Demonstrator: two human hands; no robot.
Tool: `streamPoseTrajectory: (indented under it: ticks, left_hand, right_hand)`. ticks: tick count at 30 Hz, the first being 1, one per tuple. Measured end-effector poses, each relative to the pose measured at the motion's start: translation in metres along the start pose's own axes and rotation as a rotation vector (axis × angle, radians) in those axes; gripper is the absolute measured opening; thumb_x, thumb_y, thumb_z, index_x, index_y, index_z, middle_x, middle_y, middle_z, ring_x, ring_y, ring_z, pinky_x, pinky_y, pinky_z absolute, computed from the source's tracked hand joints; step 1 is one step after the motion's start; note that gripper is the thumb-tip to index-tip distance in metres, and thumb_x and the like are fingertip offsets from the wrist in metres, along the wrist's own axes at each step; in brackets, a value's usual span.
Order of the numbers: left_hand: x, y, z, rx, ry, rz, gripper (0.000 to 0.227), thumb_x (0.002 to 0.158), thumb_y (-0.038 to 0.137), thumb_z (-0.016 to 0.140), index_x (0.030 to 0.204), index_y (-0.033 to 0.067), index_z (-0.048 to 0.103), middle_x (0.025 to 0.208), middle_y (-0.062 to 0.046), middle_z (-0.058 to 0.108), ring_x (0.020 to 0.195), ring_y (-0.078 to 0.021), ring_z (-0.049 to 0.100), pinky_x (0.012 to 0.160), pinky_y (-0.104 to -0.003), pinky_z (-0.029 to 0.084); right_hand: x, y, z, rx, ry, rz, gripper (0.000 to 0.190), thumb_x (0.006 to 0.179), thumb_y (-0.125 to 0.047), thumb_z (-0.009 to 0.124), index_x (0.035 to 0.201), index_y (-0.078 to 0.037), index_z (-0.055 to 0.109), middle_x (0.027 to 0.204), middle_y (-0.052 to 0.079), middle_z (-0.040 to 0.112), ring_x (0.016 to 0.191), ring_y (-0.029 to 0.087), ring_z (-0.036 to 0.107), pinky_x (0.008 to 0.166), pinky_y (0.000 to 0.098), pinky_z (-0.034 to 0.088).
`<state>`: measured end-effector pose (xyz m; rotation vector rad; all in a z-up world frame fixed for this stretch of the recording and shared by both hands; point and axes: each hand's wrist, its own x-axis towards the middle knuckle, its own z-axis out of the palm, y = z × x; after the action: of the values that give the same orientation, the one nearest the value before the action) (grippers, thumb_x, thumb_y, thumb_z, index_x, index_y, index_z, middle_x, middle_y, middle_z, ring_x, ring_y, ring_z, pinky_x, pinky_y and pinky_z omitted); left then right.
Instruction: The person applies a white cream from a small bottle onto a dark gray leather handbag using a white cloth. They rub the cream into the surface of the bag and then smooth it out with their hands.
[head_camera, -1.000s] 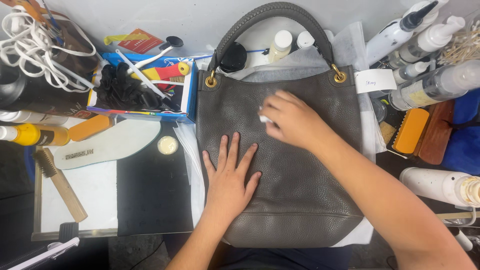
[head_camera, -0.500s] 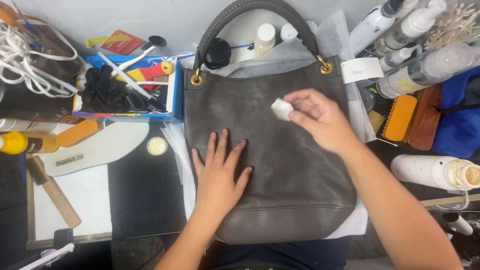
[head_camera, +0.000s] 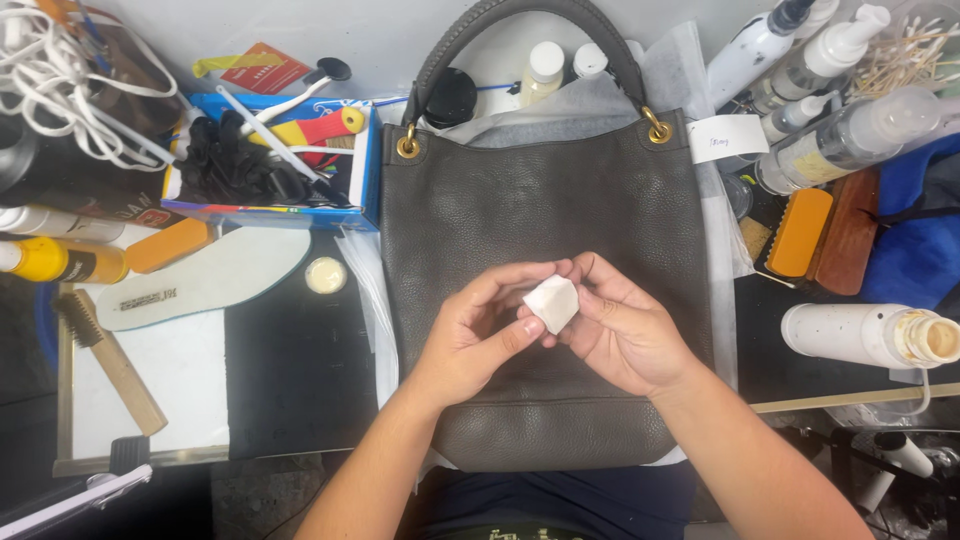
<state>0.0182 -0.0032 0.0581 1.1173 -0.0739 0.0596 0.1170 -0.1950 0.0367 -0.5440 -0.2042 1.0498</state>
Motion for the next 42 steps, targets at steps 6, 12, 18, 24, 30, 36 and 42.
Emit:
streamPoseTrajectory:
  ticks: [6,12,18,24,30,36,42]
  left_hand:
    - [-0.020,-0.004,-0.012,-0.166,0.121,-0.045,0.038,0.102,0.005,0.068,0.138,-0.0015,0.059,0.137,-0.019,0.066,0.118,-0.0228,0.066,0.095,-0.037,0.060]
    - [-0.060,0.056,-0.082,0.549,0.596,0.108,0.033,0.090,0.008,0.078,0.120,0.0024,0.067,0.119,-0.009,0.074,0.103,-0.0166,0.071,0.091,-0.029,0.059]
    - [-0.072,0.079,-0.136,1.449,0.554,0.153,0.026,0.083,0.008,0.080,0.109,0.0043,0.074,0.116,-0.011,0.074,0.105,-0.0285,0.071,0.090,-0.037,0.057]
    - [-0.070,0.062,-0.144,1.623,0.493,0.143,0.023,0.082,0.008,0.080,0.104,0.0064,0.078,0.115,-0.008,0.075,0.105,-0.0291,0.069,0.089,-0.040,0.056]
    - [-0.063,0.059,-0.143,1.660,0.469,0.107,0.021,0.083,0.011,0.079,0.104,0.0097,0.081,0.110,-0.005,0.076,0.103,-0.0275,0.069,0.089,-0.039,0.056]
    - [-0.059,0.059,-0.143,1.671,0.474,0.059,0.020,0.083,0.013,0.079,0.103,0.0107,0.082,0.108,-0.005,0.077,0.103,-0.0265,0.068,0.088,-0.040,0.055]
    - [-0.057,0.058,-0.140,1.699,0.470,0.058,0.021,0.081,0.011,0.079,0.101,0.0093,0.081,0.109,-0.006,0.076,0.104,-0.0285,0.068,0.090,-0.041,0.055]
  right_hand:
    - [0.007,0.015,0.008,-0.051,-0.010,0.044,0.011,0.112,-0.013,0.049,0.119,-0.005,0.053,0.125,0.020,0.065,0.114,0.028,0.065,0.095,0.0432,0.054]
    - [0.017,0.023,0.008,-0.481,0.092,0.035,0.013,0.103,-0.010,0.053,0.115,-0.006,0.055,0.125,0.024,0.069,0.111,0.029,0.069,0.095,0.0422,0.054]
    - [0.017,0.026,-0.005,-0.560,0.099,-0.011,0.015,0.102,-0.007,0.054,0.117,-0.005,0.058,0.123,0.025,0.070,0.110,0.028,0.068,0.096,0.0418,0.054]
    - [0.017,0.025,-0.010,-0.586,0.087,-0.029,0.016,0.102,-0.007,0.055,0.118,-0.004,0.058,0.123,0.024,0.069,0.110,0.027,0.068,0.097,0.0420,0.055]
    - [0.016,0.025,-0.011,-0.594,0.089,-0.039,0.016,0.102,-0.006,0.055,0.117,-0.003,0.059,0.123,0.024,0.069,0.110,0.027,0.069,0.097,0.0420,0.055]
    - [0.014,0.023,-0.010,-0.603,0.083,-0.046,0.017,0.101,-0.004,0.056,0.118,-0.002,0.060,0.122,0.023,0.069,0.110,0.026,0.069,0.098,0.0413,0.055]
    - [0.011,0.020,-0.009,-0.629,0.066,-0.061,0.016,0.101,-0.002,0.056,0.117,-0.002,0.060,0.122,0.022,0.069,0.112,0.026,0.068,0.099,0.0417,0.056]
